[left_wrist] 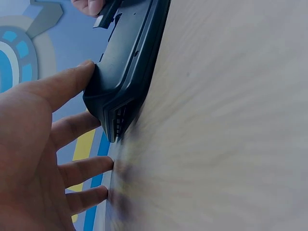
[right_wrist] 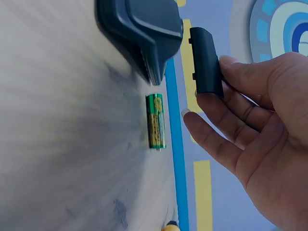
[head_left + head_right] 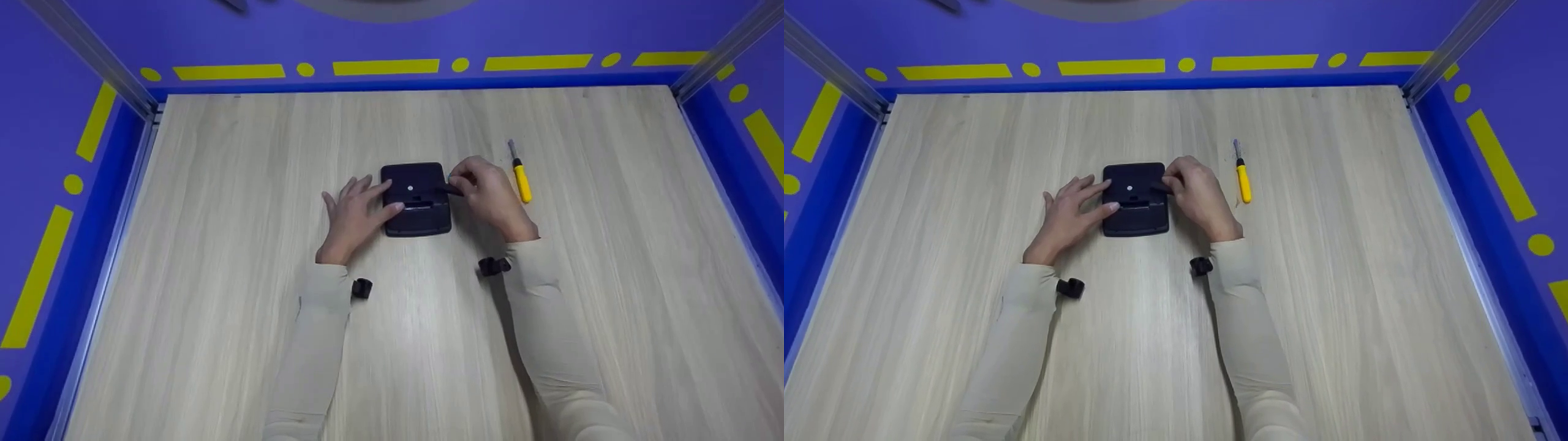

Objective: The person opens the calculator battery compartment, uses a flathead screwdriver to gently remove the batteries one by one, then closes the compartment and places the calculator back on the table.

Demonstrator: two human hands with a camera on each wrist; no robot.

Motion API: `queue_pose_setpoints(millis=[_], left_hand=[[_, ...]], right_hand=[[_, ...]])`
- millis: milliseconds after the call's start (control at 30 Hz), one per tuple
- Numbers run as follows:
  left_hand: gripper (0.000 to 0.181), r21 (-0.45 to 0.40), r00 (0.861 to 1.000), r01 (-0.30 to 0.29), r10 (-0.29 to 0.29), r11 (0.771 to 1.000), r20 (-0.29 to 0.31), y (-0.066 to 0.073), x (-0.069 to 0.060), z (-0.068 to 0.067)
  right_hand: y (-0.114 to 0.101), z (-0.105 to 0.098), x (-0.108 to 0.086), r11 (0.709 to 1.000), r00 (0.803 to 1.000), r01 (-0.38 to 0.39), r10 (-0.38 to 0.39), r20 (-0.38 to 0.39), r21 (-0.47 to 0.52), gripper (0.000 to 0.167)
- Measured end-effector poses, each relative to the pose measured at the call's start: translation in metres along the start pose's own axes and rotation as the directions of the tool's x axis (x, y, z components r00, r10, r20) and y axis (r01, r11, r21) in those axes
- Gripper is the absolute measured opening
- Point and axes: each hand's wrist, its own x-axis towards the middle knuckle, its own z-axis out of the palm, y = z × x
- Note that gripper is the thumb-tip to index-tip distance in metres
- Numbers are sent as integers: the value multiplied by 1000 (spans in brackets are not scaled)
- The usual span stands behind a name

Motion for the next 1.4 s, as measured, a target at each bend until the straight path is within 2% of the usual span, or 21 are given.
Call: queue_pose_setpoints(millis=[200, 433, 733, 1000, 1400], left_hand=[[68, -1, 1000, 6, -6, 1000, 3, 0, 1, -3], [67, 17, 1000, 15, -14, 1000, -14, 0, 0, -6], [66, 2, 1000, 13, -13, 1000, -2, -2, -2, -6], [66, 6, 1000, 20, -20, 1000, 2, -2, -1, -6], [66, 17, 1000, 22, -22, 1000, 6, -1, -1, -6]], right_hand=[[-7, 6, -1, 998, 998, 61, -61, 12, 21, 4], [-18, 14, -2, 996, 994, 92, -92, 57, 16, 3], [-25, 27, -2, 981, 977, 195, -195, 83, 13, 5], [-27, 34, -2, 983, 974, 182, -180, 136, -6, 5], [-28, 36, -2, 981, 972, 191, -185, 147, -25, 7]])
